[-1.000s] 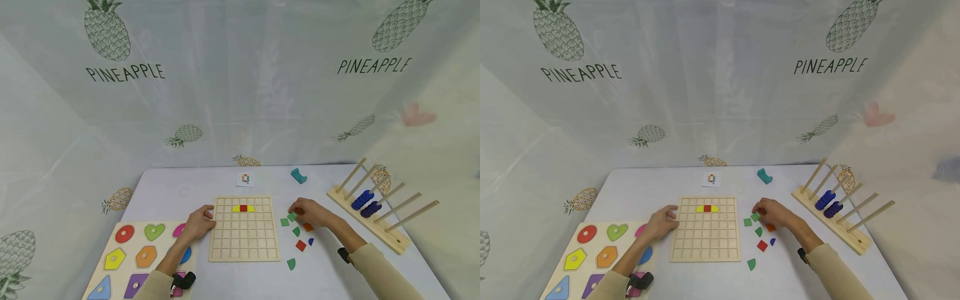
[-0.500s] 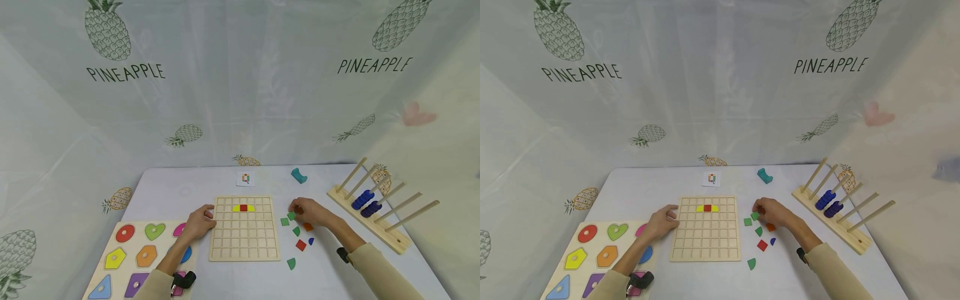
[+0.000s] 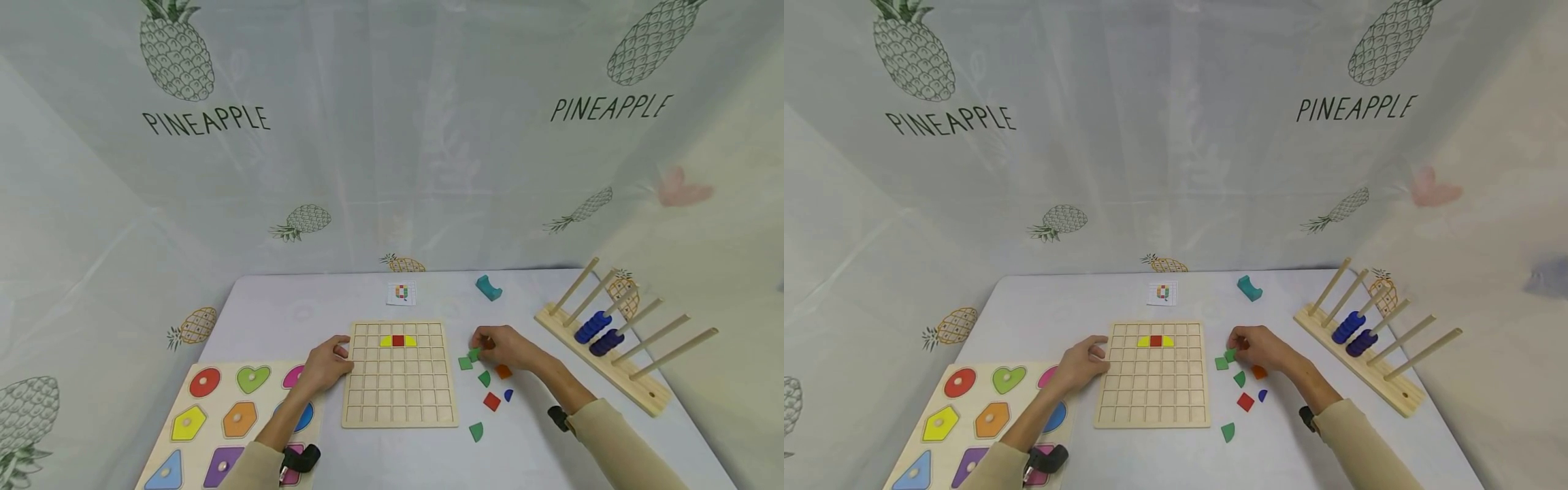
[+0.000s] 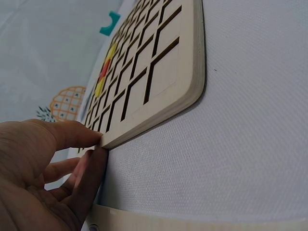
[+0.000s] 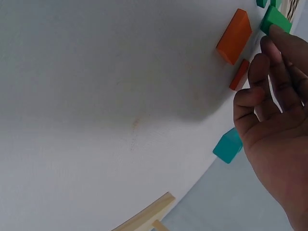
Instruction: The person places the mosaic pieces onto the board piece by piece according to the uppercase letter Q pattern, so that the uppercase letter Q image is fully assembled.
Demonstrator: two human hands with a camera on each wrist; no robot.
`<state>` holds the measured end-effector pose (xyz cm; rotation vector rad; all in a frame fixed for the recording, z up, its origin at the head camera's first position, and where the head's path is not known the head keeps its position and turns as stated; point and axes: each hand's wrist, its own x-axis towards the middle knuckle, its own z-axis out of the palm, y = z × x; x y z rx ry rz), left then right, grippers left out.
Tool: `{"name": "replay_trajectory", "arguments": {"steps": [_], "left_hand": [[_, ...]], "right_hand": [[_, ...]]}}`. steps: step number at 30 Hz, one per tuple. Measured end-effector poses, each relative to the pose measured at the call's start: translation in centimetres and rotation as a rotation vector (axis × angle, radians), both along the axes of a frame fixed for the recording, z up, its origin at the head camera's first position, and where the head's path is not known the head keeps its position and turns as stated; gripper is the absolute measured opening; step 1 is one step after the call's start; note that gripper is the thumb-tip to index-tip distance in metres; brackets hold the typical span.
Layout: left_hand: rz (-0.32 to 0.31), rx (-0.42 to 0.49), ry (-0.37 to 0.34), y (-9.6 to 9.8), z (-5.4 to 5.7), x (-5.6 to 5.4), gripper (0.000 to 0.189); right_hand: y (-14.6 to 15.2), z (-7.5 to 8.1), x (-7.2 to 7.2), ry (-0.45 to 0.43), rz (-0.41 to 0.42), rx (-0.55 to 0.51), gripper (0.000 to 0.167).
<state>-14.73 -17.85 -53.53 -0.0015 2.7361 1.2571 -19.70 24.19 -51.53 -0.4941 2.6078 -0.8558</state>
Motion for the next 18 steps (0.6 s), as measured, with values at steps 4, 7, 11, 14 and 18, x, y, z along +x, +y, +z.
{"name": "replay_trajectory", "arguments": {"steps": [4,7,11,14,18], "left_hand": [[0.001,0.001,-0.003,0.0,0.1,0.0,0.058],[0.001,0.003,-0.003,0.0,0.1,0.0,0.058],[0.001,0.006,0.001,0.0,0.1,0.0,0.058],[0.002,0.009,0.002,0.0,0.0,0.0,0.058],[0.005,0.01,0.001,0.0,0.0,0.0,0.058]], "right_hand": [[0.0,0.0,0.0,-0.002,0.01,-0.026,0.016],[0.0,0.0,-0.2,0.002,0.008,-0.031,0.012],[-0.3,0.0,-0.5,0.018,0.015,-0.037,0.008],[-0.8,0.1,-0.7,0.018,0.024,-0.054,0.007],[-1.6,0.3,-0.9,0.028,0.034,-0.081,0.007]]}}
